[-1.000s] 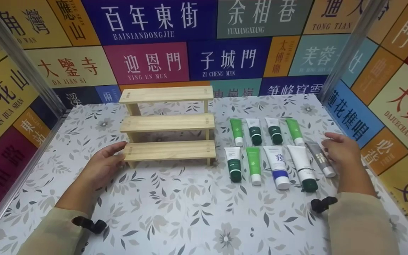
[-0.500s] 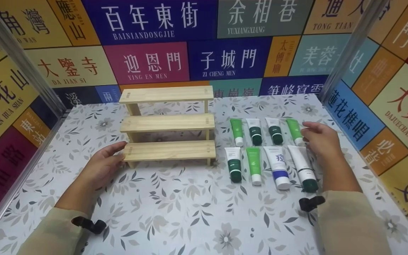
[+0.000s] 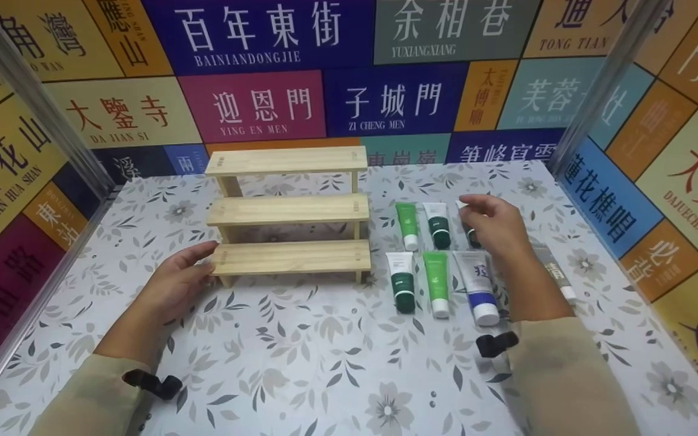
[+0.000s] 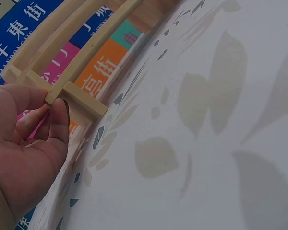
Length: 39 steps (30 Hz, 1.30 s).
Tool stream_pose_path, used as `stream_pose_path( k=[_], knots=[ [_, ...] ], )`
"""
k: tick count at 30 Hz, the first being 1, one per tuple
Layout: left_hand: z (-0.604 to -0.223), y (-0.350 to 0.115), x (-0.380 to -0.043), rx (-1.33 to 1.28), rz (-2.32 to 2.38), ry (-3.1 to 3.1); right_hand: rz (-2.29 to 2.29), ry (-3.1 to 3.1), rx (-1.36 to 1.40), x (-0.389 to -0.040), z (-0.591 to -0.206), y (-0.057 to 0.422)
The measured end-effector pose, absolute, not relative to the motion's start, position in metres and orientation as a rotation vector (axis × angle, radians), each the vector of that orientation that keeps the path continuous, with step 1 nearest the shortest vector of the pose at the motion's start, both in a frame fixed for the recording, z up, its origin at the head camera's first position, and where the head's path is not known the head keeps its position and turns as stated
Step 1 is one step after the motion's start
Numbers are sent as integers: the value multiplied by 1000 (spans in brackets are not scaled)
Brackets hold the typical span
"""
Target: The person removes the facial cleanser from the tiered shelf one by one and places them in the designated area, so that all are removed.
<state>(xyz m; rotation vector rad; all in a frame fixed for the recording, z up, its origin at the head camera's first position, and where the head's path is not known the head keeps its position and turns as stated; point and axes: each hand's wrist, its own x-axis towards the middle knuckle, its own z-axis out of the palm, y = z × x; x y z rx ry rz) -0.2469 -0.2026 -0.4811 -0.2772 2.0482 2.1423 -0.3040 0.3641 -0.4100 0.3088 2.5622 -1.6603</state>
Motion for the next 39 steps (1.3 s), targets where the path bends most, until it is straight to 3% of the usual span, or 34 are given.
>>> stream_pose_path(
  k=[20, 33, 39],
  knots=[
    [-483, -206, -249, -275, 2136, 2044, -1923, 2412, -44, -303, -398, 260],
    [-481, -203, -250, -242, 2128, 2063, -2065, 2290, -113, -307, -403, 227],
    [-473, -206, -249, -225, 1897, 2310, -1991, 2400, -113, -307, -400, 216]
  ],
)
